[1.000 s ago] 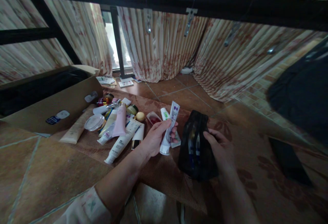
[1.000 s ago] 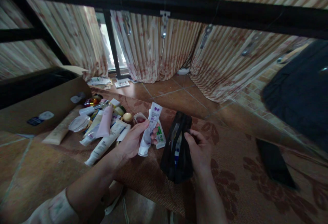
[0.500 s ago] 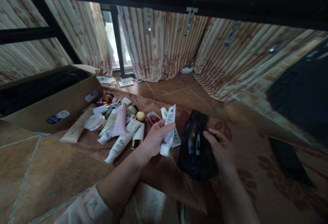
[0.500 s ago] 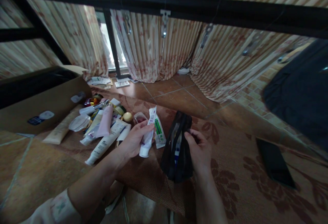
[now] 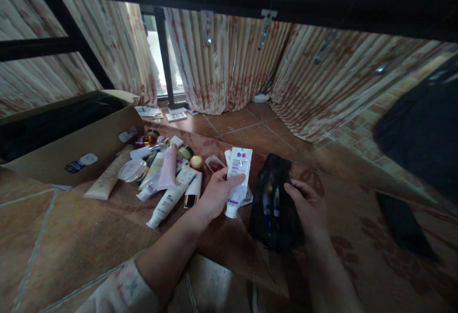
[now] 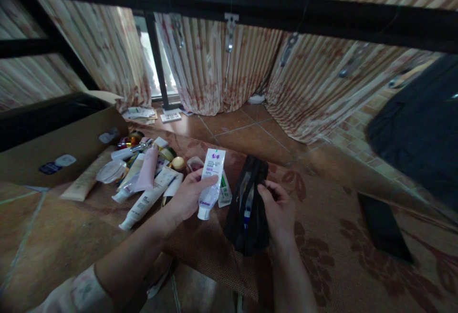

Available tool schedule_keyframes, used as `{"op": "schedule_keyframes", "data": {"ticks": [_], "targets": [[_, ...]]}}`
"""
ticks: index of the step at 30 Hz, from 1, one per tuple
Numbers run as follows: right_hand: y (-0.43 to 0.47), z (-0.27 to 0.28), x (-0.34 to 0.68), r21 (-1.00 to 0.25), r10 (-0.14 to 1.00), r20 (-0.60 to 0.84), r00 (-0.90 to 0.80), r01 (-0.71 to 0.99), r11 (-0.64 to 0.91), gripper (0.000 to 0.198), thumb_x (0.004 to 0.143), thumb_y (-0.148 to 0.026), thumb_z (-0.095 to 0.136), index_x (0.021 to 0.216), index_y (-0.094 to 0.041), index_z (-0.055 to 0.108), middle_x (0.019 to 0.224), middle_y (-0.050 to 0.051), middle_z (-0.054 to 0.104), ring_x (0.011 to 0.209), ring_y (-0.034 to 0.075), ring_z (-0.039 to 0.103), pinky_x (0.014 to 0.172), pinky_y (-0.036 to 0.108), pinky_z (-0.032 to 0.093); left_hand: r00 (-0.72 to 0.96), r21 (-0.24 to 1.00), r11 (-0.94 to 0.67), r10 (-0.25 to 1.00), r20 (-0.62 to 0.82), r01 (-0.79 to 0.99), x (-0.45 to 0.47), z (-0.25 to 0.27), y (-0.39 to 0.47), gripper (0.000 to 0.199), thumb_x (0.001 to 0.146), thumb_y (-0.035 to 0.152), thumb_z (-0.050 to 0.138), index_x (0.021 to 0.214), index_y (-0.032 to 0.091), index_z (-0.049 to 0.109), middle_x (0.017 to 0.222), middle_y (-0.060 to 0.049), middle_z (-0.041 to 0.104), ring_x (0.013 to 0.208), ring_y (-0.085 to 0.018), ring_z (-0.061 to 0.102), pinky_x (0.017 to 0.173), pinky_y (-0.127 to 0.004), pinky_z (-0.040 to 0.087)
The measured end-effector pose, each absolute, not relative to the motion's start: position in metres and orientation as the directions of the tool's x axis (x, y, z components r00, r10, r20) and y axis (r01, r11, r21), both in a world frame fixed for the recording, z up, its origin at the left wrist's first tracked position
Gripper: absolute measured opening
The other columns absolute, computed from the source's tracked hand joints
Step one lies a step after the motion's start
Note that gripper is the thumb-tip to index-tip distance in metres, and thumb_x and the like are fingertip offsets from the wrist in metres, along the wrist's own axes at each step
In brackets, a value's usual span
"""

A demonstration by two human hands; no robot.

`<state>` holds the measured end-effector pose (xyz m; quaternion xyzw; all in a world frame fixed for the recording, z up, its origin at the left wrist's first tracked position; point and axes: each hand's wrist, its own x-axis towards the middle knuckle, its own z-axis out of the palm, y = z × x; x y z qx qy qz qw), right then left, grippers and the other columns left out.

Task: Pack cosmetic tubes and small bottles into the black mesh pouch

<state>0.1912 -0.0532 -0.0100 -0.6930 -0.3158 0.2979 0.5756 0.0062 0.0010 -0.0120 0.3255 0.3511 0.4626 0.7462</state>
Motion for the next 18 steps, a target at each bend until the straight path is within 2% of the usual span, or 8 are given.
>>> {"op": "schedule_keyframes", "data": {"ticks": [7,18], "targets": [[-0.0532,-0.011,0.1907,-0.987,0.771,-0.035,0.636,0.1,-0.128,0.038,0.061,-0.048,0.074,0.085,-0.019,0.074,0.069,0.002,0.072,0.058,0.019,0.066,0.054,0.029,0.051,0.323,0.875,0.328,0.922,-0.213,-0.357,0.008,-0.0163,0.001,0.025,0.064,0.032,0.078,0.076,0.013,0.066,0.064,-0.001,0.065,0.053,-0.01,0.054,0.055,-0.023,0.04],[-0.0533,-0.0128,0.1927,-0.984,0.786,-0.011,0.619,0.133,-0.118,0.039,0.062,-0.05,0.074,0.084,-0.019,0.073,0.068,0.002,0.072,0.056,0.019,0.065,0.05,0.027,0.05,0.298,0.901,0.3,0.932,-0.206,-0.314,0.0077,-0.0122,-0.0011,0.019,0.065,0.028,0.074,0.072,0.013,0.065,0.061,0.0,0.063,0.049,-0.009,0.051,0.051,-0.022,0.038]]}}
